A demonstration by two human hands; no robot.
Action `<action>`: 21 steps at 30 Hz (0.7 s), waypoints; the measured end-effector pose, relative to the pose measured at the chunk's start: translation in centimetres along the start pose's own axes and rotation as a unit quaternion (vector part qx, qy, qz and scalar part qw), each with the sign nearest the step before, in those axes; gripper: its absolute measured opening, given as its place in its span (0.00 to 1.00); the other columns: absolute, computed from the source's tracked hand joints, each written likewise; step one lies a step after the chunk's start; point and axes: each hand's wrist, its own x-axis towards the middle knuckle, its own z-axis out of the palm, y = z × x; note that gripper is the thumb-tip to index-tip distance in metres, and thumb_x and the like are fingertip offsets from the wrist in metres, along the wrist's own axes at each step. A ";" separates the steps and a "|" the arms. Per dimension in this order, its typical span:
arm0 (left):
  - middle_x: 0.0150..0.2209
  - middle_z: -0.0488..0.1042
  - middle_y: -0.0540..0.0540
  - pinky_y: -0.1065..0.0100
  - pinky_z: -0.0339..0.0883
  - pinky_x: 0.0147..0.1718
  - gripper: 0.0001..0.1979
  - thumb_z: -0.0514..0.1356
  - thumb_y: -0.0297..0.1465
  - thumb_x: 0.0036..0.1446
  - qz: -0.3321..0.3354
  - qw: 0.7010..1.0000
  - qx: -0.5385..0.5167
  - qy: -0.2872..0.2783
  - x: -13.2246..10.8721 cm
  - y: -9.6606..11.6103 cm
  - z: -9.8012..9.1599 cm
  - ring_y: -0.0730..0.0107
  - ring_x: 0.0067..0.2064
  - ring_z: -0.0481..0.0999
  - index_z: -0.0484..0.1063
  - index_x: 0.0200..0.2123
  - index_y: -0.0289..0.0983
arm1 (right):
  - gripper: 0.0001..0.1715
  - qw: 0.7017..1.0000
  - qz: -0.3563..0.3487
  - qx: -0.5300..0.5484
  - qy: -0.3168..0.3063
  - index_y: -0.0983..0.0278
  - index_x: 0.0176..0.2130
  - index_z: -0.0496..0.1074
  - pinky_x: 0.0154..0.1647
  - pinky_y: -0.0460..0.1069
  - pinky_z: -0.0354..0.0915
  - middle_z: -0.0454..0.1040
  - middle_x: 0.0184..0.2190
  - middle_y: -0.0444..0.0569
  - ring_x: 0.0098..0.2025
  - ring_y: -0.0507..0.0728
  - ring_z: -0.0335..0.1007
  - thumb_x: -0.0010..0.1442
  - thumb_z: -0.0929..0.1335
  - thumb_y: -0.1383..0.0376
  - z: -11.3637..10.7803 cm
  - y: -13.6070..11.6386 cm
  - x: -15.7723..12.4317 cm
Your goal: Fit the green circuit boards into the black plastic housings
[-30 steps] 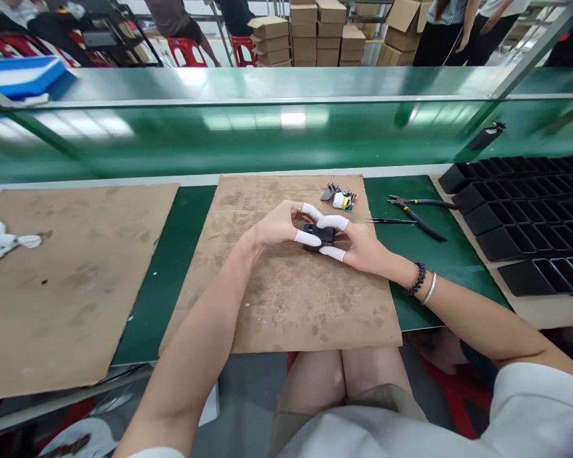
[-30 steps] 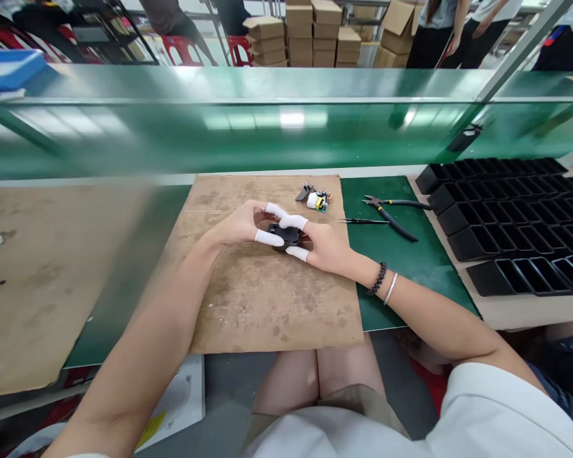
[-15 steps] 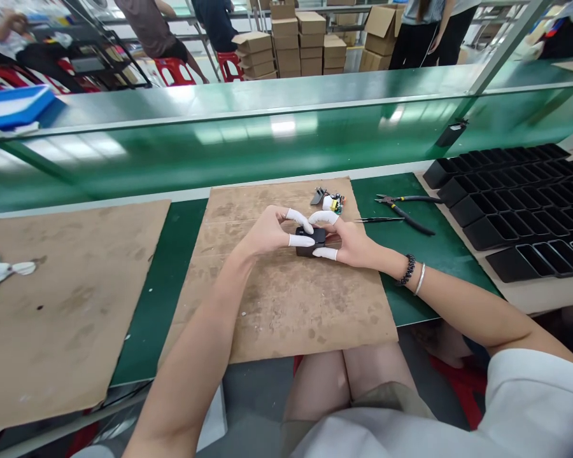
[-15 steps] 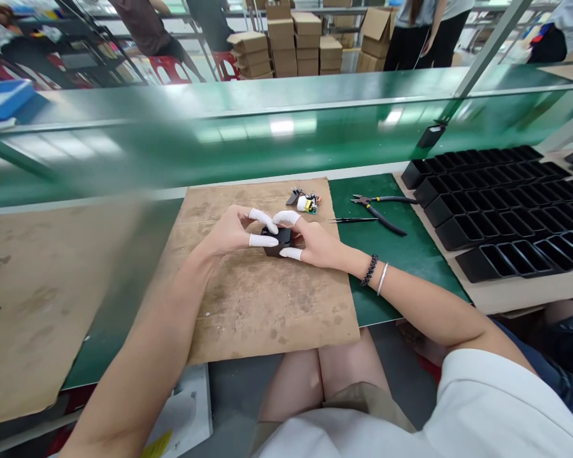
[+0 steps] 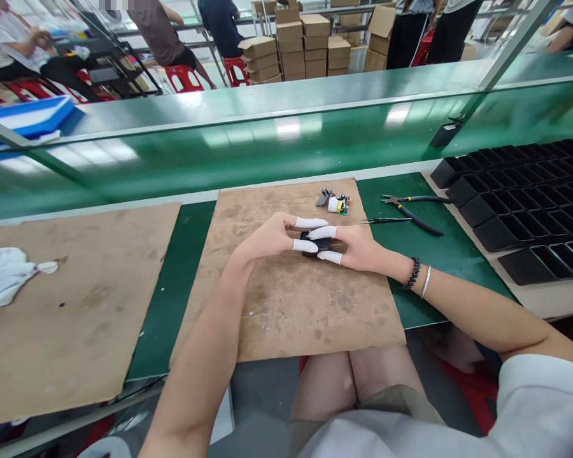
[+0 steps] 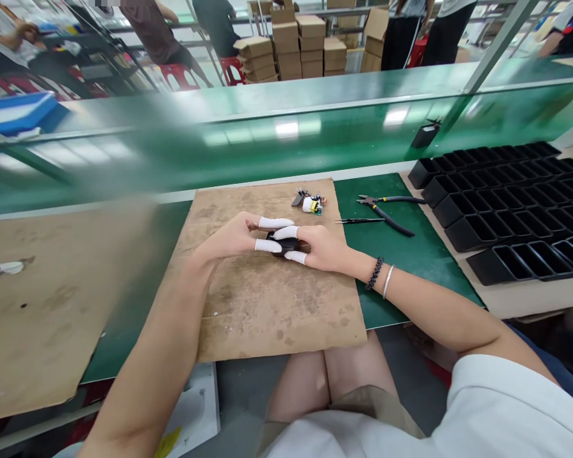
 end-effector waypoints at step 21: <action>0.42 0.86 0.41 0.48 0.75 0.59 0.17 0.77 0.31 0.38 -0.008 0.997 0.001 0.082 -0.1 -0.1 0.8 0.45 0.52 0.83 0.87 0.36 0.37 | 0.19 1.000 0.004 0.020 -0.008 0.58 0.55 0.79 0.53 0.57 0.76 0.84 0.49 0.50 0.49 0.63 0.82 0.64 0.74 0.60 -0.7 0.3 0.3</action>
